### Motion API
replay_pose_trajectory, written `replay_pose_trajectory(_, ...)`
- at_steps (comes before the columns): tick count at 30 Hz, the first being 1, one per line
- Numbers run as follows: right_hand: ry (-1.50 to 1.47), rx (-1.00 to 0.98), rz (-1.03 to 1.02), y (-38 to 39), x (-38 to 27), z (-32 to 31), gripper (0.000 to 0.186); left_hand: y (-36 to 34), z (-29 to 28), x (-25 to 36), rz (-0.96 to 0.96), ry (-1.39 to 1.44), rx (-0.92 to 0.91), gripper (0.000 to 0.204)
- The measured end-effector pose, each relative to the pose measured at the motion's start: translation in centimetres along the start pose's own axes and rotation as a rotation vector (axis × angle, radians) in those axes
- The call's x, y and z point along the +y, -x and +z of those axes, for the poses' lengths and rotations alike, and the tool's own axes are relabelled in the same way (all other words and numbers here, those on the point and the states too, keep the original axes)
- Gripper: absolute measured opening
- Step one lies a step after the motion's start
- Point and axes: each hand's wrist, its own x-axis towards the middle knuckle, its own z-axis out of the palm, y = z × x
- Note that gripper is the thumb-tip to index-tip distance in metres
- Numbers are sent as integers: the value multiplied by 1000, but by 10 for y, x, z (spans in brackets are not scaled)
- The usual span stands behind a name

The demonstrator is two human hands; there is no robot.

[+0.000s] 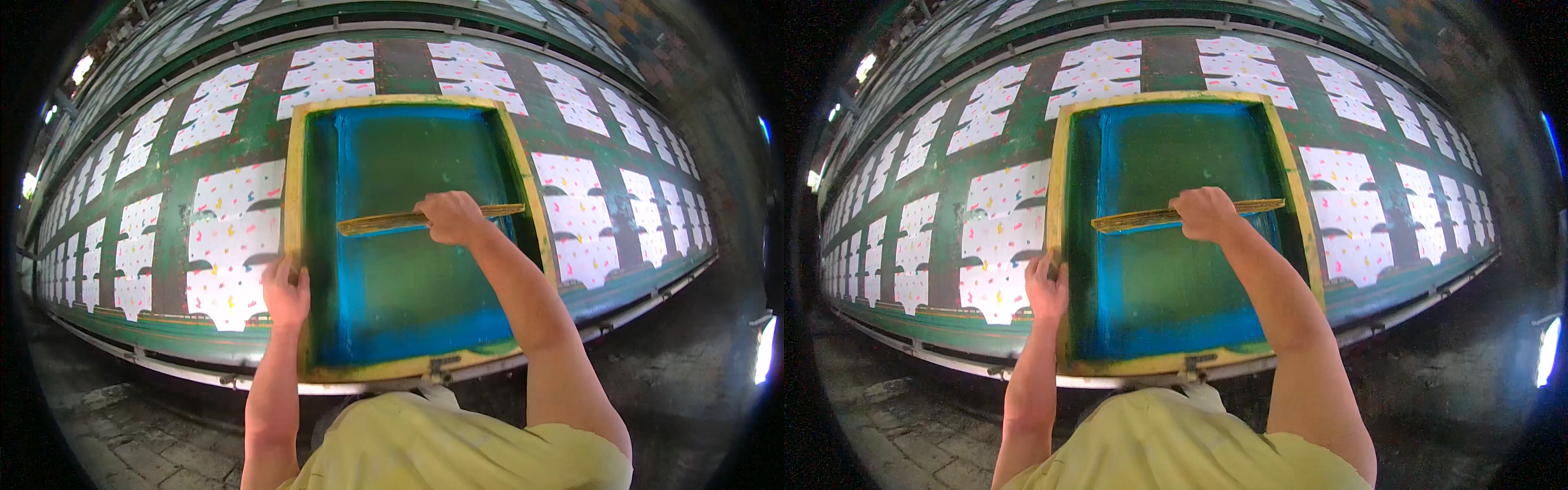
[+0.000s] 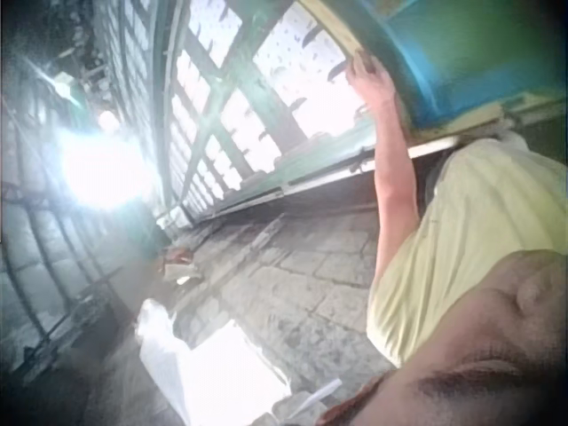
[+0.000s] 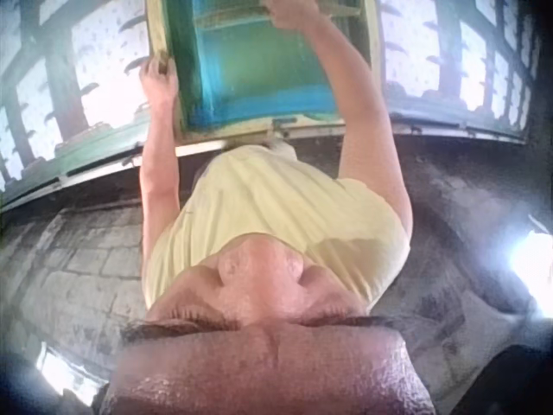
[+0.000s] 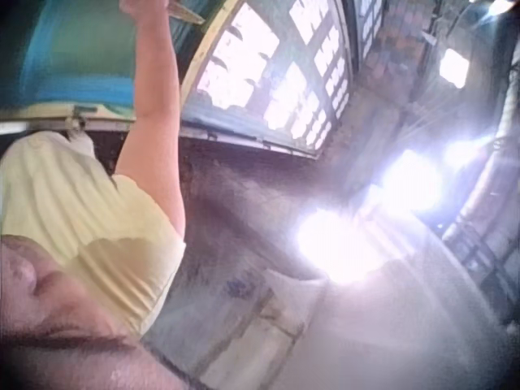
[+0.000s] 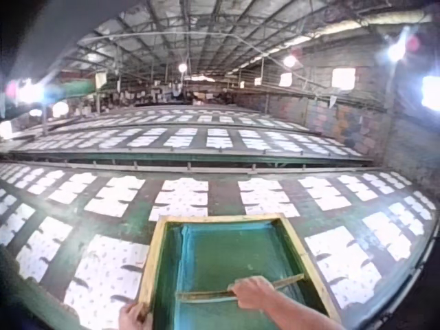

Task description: The person uses a squeegee to pull green ink across a screen printing frame placed over white paper sheets on a long table. The person repeatedly repositions the frame and pulls the squeegee to apply ink, then moves the frame to the next sheet and repeats the process.

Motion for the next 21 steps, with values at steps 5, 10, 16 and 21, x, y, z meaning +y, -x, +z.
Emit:
replay_pose_trajectory(5,-47,-74,22,95,-70,14,28,1,6,-5,10,25,42,47)
replay_pose_trajectory(10,-57,-64,8,168,-118,28,31,-7,7,1,-65,2,-13,49)
replay_pose_trajectory(16,-57,122,-62,216,-140,49,40,-7,4,11,-38,-14,10,44)
replay_pose_trajectory(21,-186,115,-152,238,-129,63,68,-8,12,6,-7,-97,32,42)
